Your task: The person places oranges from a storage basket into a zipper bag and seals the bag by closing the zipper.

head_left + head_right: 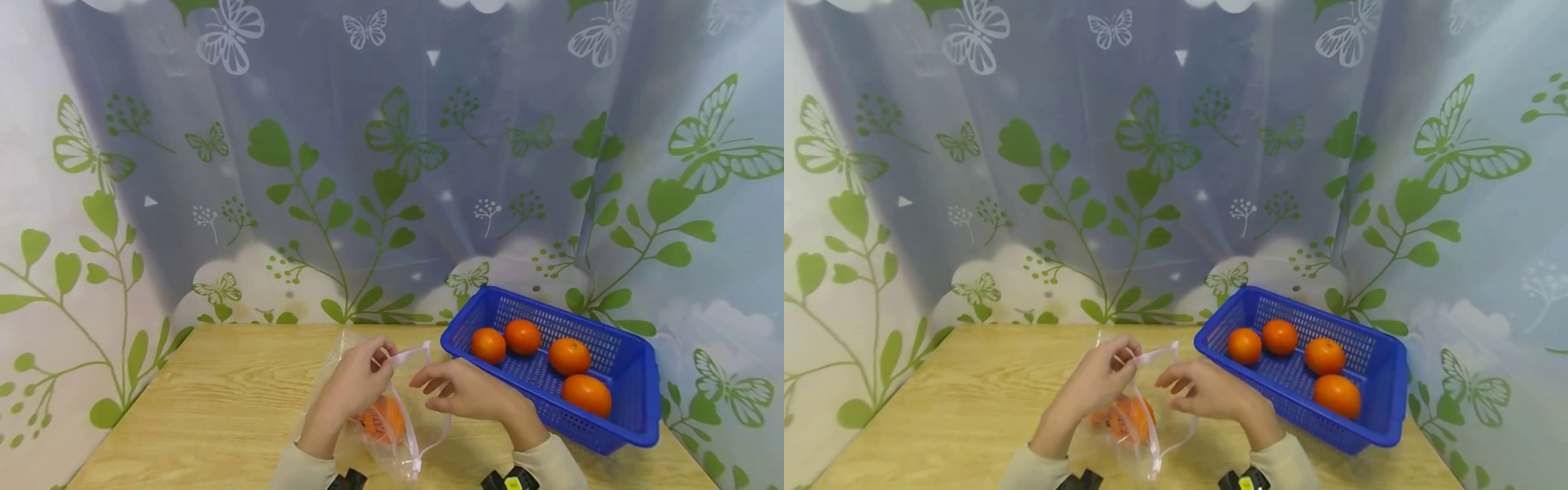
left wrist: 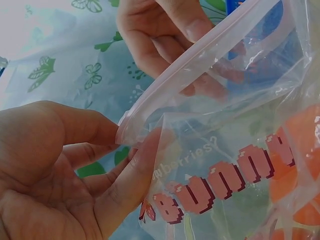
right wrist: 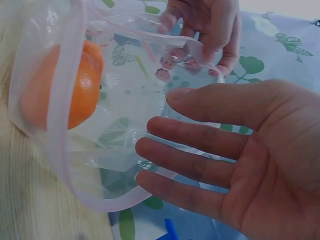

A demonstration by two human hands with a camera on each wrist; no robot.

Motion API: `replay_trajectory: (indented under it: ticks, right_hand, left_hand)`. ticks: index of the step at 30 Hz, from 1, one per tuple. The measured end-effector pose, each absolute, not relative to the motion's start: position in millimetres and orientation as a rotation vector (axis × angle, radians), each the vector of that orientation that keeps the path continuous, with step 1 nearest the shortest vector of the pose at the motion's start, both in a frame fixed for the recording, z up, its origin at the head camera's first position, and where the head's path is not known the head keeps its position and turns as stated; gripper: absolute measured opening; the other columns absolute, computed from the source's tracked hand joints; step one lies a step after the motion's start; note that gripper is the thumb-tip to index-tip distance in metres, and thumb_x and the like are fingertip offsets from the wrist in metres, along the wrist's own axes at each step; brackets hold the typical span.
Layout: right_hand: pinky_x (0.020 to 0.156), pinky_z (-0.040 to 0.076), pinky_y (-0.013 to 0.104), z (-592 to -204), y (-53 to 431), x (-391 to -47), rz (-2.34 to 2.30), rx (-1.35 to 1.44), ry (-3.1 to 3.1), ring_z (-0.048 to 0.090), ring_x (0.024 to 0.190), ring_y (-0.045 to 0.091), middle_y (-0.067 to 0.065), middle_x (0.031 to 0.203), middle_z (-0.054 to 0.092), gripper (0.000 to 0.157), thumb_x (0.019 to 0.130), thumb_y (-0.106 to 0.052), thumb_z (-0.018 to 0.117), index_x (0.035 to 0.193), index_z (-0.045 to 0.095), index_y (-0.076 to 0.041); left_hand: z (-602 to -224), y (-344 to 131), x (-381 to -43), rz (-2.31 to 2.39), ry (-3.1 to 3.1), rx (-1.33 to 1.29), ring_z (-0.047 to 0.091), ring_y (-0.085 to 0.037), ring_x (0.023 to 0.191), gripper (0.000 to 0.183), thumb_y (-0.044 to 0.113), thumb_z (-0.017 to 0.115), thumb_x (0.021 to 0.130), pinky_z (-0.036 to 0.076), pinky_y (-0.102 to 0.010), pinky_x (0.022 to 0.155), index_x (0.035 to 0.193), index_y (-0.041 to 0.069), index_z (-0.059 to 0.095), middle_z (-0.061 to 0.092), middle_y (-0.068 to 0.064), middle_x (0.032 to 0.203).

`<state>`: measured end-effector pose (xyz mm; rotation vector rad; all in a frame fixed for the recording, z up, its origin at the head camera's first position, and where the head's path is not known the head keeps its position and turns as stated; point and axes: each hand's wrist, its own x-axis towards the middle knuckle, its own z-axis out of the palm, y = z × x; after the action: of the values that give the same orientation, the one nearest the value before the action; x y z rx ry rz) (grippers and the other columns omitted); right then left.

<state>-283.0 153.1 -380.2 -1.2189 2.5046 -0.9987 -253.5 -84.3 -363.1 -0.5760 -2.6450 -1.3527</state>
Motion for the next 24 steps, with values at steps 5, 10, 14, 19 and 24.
replay_trajectory:
  ticks: [5, 10, 14, 19, 24]
  right_hand:
    - [0.086, 0.06, 0.023, -374.3, 157.1, -278.7, -0.981, -1.22, 2.525, 0.073, 0.107, 0.021, 0.009, 0.121, 0.074, 0.028, 0.096, -0.01, 0.071, 0.124, 0.07, -0.01]
    - [0.086, 0.06, 0.024, -369.3, 168.8, -276.1, -0.963, -1.187, 2.546, 0.073, 0.109, 0.024, 0.009, 0.121, 0.074, 0.027, 0.096, -0.011, 0.071, 0.123, 0.071, -0.012]
    - [0.088, 0.061, 0.028, -361.9, 177.7, -277.1, -0.887, -1.197, 2.568, 0.072, 0.111, 0.025, 0.007, 0.122, 0.074, 0.028, 0.096, -0.013, 0.071, 0.124, 0.07, -0.013]
    - [0.089, 0.06, 0.029, -346.8, 187.3, -278.9, -0.691, -1.253, 2.599, 0.072, 0.111, 0.023, 0.007, 0.126, 0.073, 0.035, 0.094, -0.016, 0.073, 0.128, 0.068, -0.011]
    - [0.087, 0.059, 0.028, -328.3, 200.3, -277.5, -0.517, -1.168, 2.626, 0.071, 0.11, 0.023, 0.005, 0.132, 0.07, 0.042, 0.092, -0.02, 0.076, 0.133, 0.066, -0.013]
  left_hand:
    - [-363.8, -83.6, -253.6, -1.353, -2.648, -0.58, 0.058, -0.015, 0.071, 0.01, 0.005, 0.054, 0.099, 0.052, -0.026, 0.055, 0.105, 0.009, 0.062, 0.067, -0.007, 0.09]
    - [-363.6, -82.3, -253.6, -1.363, -2.65, -0.583, 0.058, -0.015, 0.07, 0.01, 0.005, 0.054, 0.099, 0.051, -0.026, 0.054, 0.104, 0.01, 0.061, 0.066, -0.007, 0.09]
    - [-363.4, -82.7, -253.6, -1.376, -2.647, -0.583, 0.058, -0.015, 0.07, 0.01, 0.005, 0.054, 0.099, 0.051, -0.026, 0.054, 0.104, 0.009, 0.062, 0.066, -0.007, 0.09]
    - [-363.5, -84.0, -254.1, -1.385, -2.644, -0.572, 0.058, -0.016, 0.071, 0.01, 0.005, 0.054, 0.099, 0.052, -0.025, 0.053, 0.104, 0.009, 0.062, 0.065, -0.007, 0.091]
    - [-363.6, -84.5, -254.7, -1.378, -2.649, -0.577, 0.058, -0.016, 0.072, 0.011, 0.005, 0.054, 0.099, 0.052, -0.025, 0.055, 0.105, 0.009, 0.062, 0.066, -0.007, 0.092]
